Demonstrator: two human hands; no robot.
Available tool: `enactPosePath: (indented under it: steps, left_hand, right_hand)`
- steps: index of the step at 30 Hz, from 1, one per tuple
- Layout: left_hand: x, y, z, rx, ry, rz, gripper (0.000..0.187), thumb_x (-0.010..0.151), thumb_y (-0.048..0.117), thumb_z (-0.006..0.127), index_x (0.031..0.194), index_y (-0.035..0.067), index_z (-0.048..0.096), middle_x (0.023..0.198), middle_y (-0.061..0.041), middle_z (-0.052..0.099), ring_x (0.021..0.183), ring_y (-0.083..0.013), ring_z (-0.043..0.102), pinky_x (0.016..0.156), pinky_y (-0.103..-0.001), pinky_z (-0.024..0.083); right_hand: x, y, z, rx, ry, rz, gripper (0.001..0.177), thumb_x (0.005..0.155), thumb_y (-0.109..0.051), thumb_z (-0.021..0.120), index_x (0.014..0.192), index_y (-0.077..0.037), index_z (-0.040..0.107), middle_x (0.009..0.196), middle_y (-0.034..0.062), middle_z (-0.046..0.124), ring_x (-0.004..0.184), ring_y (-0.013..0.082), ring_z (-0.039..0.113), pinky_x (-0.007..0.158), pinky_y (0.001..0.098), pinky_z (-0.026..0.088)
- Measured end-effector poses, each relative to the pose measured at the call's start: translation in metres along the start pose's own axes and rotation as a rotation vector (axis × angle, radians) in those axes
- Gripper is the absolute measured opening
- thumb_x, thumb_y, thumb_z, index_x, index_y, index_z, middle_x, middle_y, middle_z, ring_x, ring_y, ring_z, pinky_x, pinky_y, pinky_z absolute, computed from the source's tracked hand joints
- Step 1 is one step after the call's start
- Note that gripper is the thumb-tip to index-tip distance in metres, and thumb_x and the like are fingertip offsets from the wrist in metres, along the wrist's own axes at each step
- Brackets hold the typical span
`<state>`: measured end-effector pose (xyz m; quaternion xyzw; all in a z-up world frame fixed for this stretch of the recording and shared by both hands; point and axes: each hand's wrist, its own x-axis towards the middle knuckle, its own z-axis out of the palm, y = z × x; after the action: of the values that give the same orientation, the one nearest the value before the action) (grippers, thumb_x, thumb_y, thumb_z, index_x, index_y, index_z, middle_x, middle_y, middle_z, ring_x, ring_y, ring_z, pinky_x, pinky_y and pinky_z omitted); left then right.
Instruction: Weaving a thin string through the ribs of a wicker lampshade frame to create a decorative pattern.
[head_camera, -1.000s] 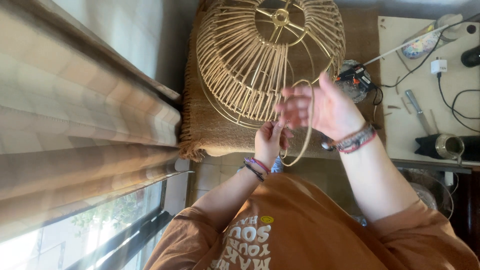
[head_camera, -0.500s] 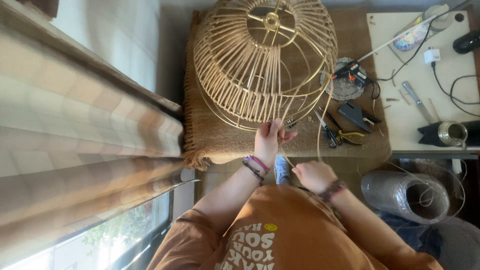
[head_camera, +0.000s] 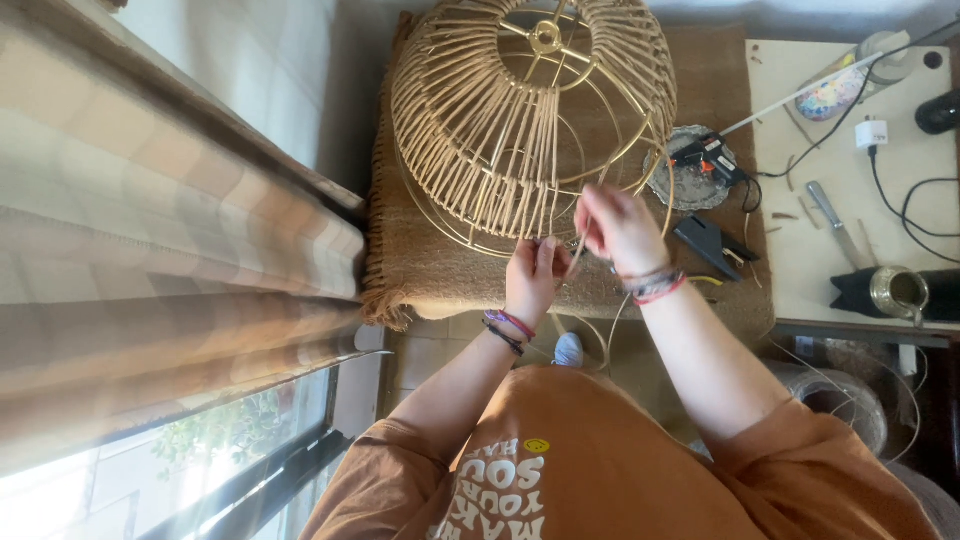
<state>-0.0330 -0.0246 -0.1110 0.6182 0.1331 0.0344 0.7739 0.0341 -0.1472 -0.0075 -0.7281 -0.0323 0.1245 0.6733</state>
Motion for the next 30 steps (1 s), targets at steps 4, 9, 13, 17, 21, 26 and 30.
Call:
enactPosePath:
  steps: [4,9,13,17,21,26,30]
  left_hand:
    - [-0.005,0.008,-0.002,0.178,0.076,0.065,0.02,0.106,0.02,0.06,0.102,0.001,0.064,0.084,-0.018,0.072,0.083,-0.0225,0.071,0.071,-0.04,0.058]
    - [-0.013,0.024,0.012,-0.301,0.02,-0.096,0.017,0.112,0.021,0.046,0.107,0.005,0.051,0.091,-0.014,0.074,0.079,-0.0205,0.074,0.067,-0.024,0.057]
    - [-0.003,-0.011,0.012,-0.251,0.089,-0.096,0.016,0.111,0.019,0.047,0.103,0.007,0.053,0.077,-0.009,0.064,0.054,-0.0142,0.063,0.046,-0.022,0.049]
    - [-0.005,-0.007,0.004,-0.125,0.148,-0.02,0.016,0.108,0.018,0.058,0.097,0.006,0.06,0.084,-0.001,0.063,0.077,-0.0079,0.059,0.071,-0.02,0.048]
    - [-0.01,0.017,0.0,-0.137,0.132,0.038,0.018,0.106,0.017,0.063,0.092,0.006,0.065,0.087,-0.004,0.071,0.086,-0.0107,0.065,0.09,-0.027,0.051]
    - [-0.005,0.024,-0.021,0.077,-0.016,0.139,0.026,0.101,0.021,0.069,0.077,0.01,0.071,0.072,-0.004,0.074,0.076,-0.0064,0.063,0.082,-0.022,0.049]
    - [-0.007,0.037,-0.021,0.074,-0.031,0.155,0.029,0.103,0.019,0.065,0.075,0.01,0.065,0.065,-0.003,0.066,0.065,-0.0069,0.054,0.061,-0.023,0.045]
  right_hand:
    - [-0.07,0.068,0.0,-1.213,-0.245,-0.254,0.024,0.101,-0.019,0.057,0.083,-0.01,0.069,0.065,0.0086,0.069,0.056,0.026,0.07,0.041,0.0365,0.053]
    - [-0.076,0.112,-0.031,-1.61,-0.695,0.292,0.05,0.091,-0.06,0.057,0.098,-0.016,0.081,0.101,0.0085,0.079,0.096,0.0299,0.077,0.079,0.0471,0.062]
    - [-0.049,-0.007,-0.017,-1.311,-0.527,0.046,0.067,0.092,-0.068,0.061,0.125,-0.01,0.068,0.112,0.0145,0.075,0.086,0.0253,0.076,0.073,0.0367,0.066]
    - [-0.029,-0.049,-0.017,-0.146,-0.415,0.063,0.062,0.099,-0.04,0.053,0.144,0.002,0.048,0.111,0.0135,0.069,0.051,0.007,0.054,0.046,0.021,0.044]
    - [0.008,-0.025,-0.003,0.508,-0.33,0.155,0.058,0.109,-0.054,0.034,0.119,-0.009,0.069,0.05,-0.0013,0.042,0.035,0.0006,0.029,0.036,0.0116,0.029]
    - [-0.055,0.021,0.003,-0.689,-0.141,-0.086,0.056,0.109,-0.045,0.044,0.065,-0.014,0.059,0.047,0.0026,0.053,0.044,0.0185,0.055,0.043,0.0275,0.043]
    - [-0.116,0.203,-0.019,-1.502,-0.679,0.435,0.034,0.088,-0.049,0.059,0.096,-0.024,0.08,0.096,0.002,0.08,0.096,0.026,0.077,0.083,0.0439,0.06]
